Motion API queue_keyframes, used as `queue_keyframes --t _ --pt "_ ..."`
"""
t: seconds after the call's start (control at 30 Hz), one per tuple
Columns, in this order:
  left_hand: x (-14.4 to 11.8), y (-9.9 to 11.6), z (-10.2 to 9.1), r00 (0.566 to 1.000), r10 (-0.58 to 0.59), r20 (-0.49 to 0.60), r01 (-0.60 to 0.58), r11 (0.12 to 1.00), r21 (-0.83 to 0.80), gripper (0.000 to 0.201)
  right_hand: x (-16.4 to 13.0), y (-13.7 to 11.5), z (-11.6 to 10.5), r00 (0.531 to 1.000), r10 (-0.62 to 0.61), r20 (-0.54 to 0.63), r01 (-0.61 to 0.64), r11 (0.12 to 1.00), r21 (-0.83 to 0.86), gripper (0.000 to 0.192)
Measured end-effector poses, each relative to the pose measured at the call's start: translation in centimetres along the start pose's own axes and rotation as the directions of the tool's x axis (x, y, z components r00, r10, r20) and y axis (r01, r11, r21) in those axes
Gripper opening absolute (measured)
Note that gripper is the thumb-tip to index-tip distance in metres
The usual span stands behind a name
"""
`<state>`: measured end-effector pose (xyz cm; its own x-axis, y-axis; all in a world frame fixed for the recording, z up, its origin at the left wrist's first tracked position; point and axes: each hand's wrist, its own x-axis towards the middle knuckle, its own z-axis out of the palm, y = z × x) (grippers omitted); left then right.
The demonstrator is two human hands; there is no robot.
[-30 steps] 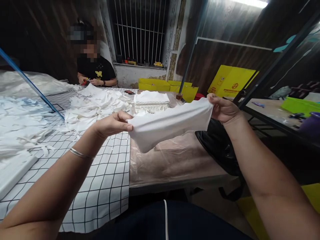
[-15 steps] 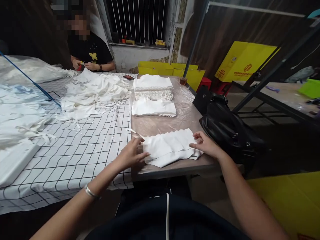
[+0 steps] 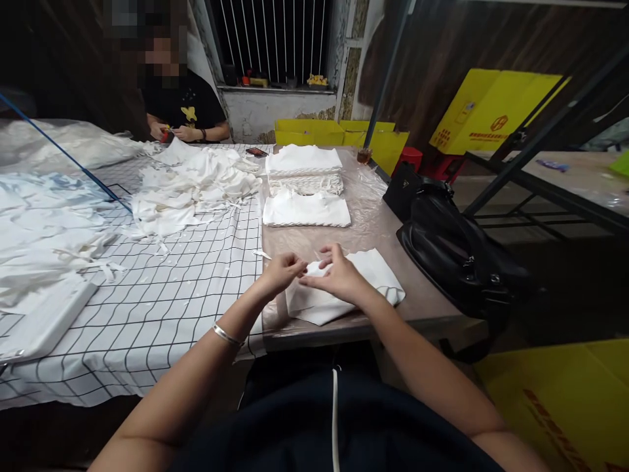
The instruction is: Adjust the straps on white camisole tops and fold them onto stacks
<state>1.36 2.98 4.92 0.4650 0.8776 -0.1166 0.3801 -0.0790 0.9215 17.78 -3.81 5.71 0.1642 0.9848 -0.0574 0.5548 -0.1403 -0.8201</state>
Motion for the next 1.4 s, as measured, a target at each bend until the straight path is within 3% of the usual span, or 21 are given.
queue_keyframes --t 0.07,0.13,0.2,0.3,0.37,0.4,0.5,0.6,0.67,0.77,0.87,0.97,1.07,1.13,1.23,1.33,1.4 --pt "0.1 1.8 -0.2 0.995 0.104 0.007 -0.098 0.961 -0.259 0.029 0.9 -1.5 2.1 0.997 -0.05 0.06 0.055 0.996 -0.076 0.084" --pt "0.1 3.3 -0.7 0.977 0.181 -0.109 -0.209 0.907 -0.366 0.033 1.9 -2.3 4.1 0.992 -0.088 0.095 0.106 0.972 -0.208 0.083" --pt "0.2 3.9 -1.6 0.95 0.179 -0.257 -0.274 0.872 -0.405 0.034 2.5 -2.6 5.8 0.986 -0.091 0.143 0.137 0.924 -0.358 0.077" --pt "0.1 3.0 -3.2 0.931 0.118 -0.346 -0.274 0.852 -0.447 0.033 2.7 -2.2 7.3 0.978 -0.058 0.2 0.144 0.883 -0.447 0.032" --pt "-0.2 1.6 -4.2 0.928 0.091 -0.361 -0.262 0.848 -0.46 0.031 2.6 -1.6 7.1 0.977 -0.049 0.207 0.137 0.891 -0.432 0.002" --pt "-0.4 1.0 -4.6 0.926 0.087 -0.367 -0.263 0.846 -0.464 0.031 2.6 -1.3 6.6 0.979 -0.052 0.197 0.127 0.912 -0.39 0.008" --pt "-0.7 0.1 -5.2 0.943 0.141 -0.303 -0.281 0.823 -0.493 0.038 2.4 -1.1 3.8 0.987 -0.08 0.138 0.081 0.997 -0.006 0.014" --pt "-0.6 1.4 -4.4 0.945 0.324 -0.051 -0.304 0.805 -0.51 0.055 2.0 -2.4 -0.3 0.977 -0.164 0.135 0.085 0.885 0.457 0.017" --pt "-0.1 3.2 -3.4 0.884 0.442 0.152 -0.325 0.815 -0.48 0.06 1.5 -4.1 -3.4 0.959 -0.234 0.16 0.101 0.81 0.578 0.02" --pt "1.3 6.1 -2.0 0.766 0.51 0.392 -0.36 0.845 -0.395 0.048 0.8 -7.3 -8.2 0.941 -0.304 0.151 0.157 0.784 0.601 0.02" --pt "2.9 7.9 -1.7 0.68 0.495 0.54 -0.327 0.865 -0.381 0.046 0.2 -10.3 -12.6 0.924 -0.381 0.038 0.292 0.766 0.573 0.017" --pt "3.9 8.3 -2.3 0.643 0.425 0.637 -0.242 0.902 -0.358 0.049 -0.5 -12.4 -15.9 0.906 -0.416 -0.083 0.397 0.765 0.507 0.014" --pt "3.8 8.1 -3.3 0.63 0.299 0.717 -0.212 0.954 -0.213 0.033 -1.2 -13.8 -18.2 0.917 -0.341 -0.206 0.396 0.84 0.37 0.008" --pt "3.4 7.8 -4.2 0.648 0.262 0.715 -0.212 0.964 -0.161 0.026 -1.4 -14.0 -19.5 0.914 -0.289 -0.286 0.373 0.876 0.306 0.017" --pt "3.4 7.8 -6.5 0.752 0.271 0.601 -0.197 0.962 -0.187 0.03 -0.9 -13.2 -21.4 0.915 -0.252 -0.315 0.347 0.891 0.294 0.021" --pt "5.3 9.1 -9.6 0.883 0.288 0.372 -0.259 0.957 -0.128 0.025 1.3 -11.4 -23.0 0.936 -0.184 -0.3 0.274 0.915 0.295 0.02" --pt "7.1 11.3 -11.7 0.932 0.334 0.142 -0.333 0.942 -0.032 0.02 3.5 -10.6 -23.9 0.944 -0.135 -0.302 0.221 0.937 0.27 0.018"
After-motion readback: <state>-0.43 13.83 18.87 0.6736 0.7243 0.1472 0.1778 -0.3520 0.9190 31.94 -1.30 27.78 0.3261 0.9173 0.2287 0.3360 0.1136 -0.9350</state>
